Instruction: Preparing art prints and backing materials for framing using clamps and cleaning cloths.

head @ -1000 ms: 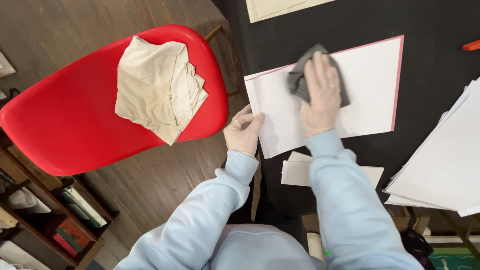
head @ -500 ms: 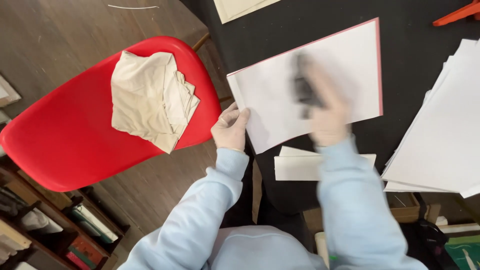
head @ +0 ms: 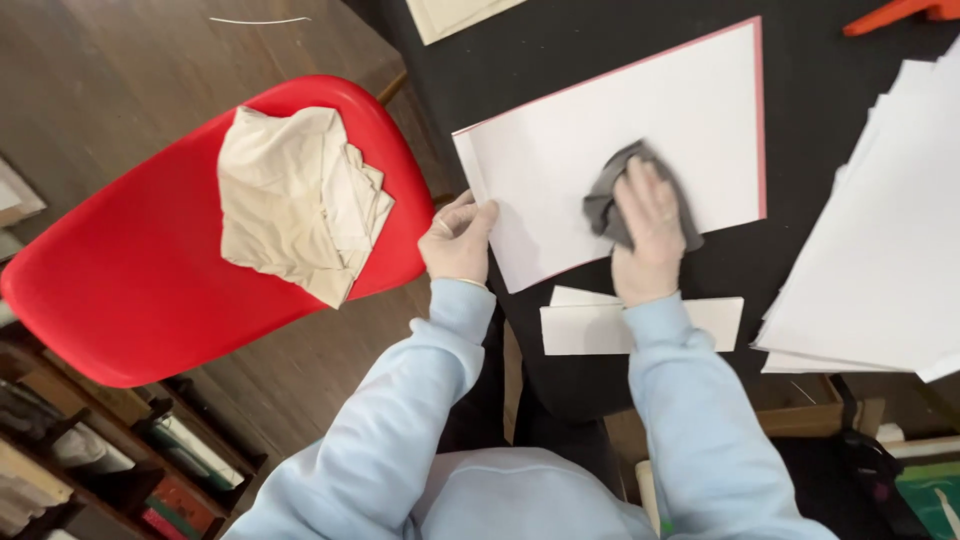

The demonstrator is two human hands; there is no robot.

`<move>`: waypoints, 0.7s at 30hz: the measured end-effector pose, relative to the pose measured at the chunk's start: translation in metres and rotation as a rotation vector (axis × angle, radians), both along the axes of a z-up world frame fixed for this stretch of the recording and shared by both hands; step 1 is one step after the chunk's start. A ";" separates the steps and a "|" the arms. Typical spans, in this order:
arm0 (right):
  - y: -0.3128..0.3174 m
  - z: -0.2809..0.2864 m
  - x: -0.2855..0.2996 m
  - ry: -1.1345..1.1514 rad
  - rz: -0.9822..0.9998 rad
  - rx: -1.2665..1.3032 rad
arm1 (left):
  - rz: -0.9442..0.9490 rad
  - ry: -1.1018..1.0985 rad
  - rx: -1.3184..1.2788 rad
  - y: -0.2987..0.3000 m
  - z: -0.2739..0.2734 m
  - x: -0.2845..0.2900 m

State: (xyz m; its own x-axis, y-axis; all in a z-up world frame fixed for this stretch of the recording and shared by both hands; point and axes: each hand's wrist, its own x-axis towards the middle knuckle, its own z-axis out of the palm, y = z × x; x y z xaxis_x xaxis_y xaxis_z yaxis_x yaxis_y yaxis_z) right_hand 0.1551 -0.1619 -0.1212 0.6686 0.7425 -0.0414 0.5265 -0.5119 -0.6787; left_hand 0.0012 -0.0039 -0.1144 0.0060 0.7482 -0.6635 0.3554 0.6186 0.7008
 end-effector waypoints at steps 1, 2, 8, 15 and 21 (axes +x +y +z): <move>0.001 0.002 -0.011 0.027 0.037 -0.016 | -0.010 0.024 -0.003 0.000 0.003 -0.001; 0.002 0.003 -0.022 0.054 0.074 -0.033 | -0.019 0.048 -0.006 0.000 0.006 -0.001; 0.005 0.001 -0.062 0.162 0.302 -0.032 | -0.029 0.011 0.011 -0.004 -0.001 -0.005; 0.010 0.044 -0.053 0.598 0.315 0.165 | -0.051 0.045 0.056 -0.004 0.005 0.000; 0.016 0.042 0.027 0.711 -0.394 0.094 | -0.060 0.109 0.036 -0.006 0.007 -0.002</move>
State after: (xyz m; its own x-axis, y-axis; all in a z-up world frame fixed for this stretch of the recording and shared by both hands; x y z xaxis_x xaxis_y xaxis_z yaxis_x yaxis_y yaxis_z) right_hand 0.1823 -0.1464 -0.0795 0.7189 0.4802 -0.5026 -0.2522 -0.4937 -0.8323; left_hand -0.0011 -0.0098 -0.1076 -0.0188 0.7720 -0.6354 0.4663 0.5689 0.6774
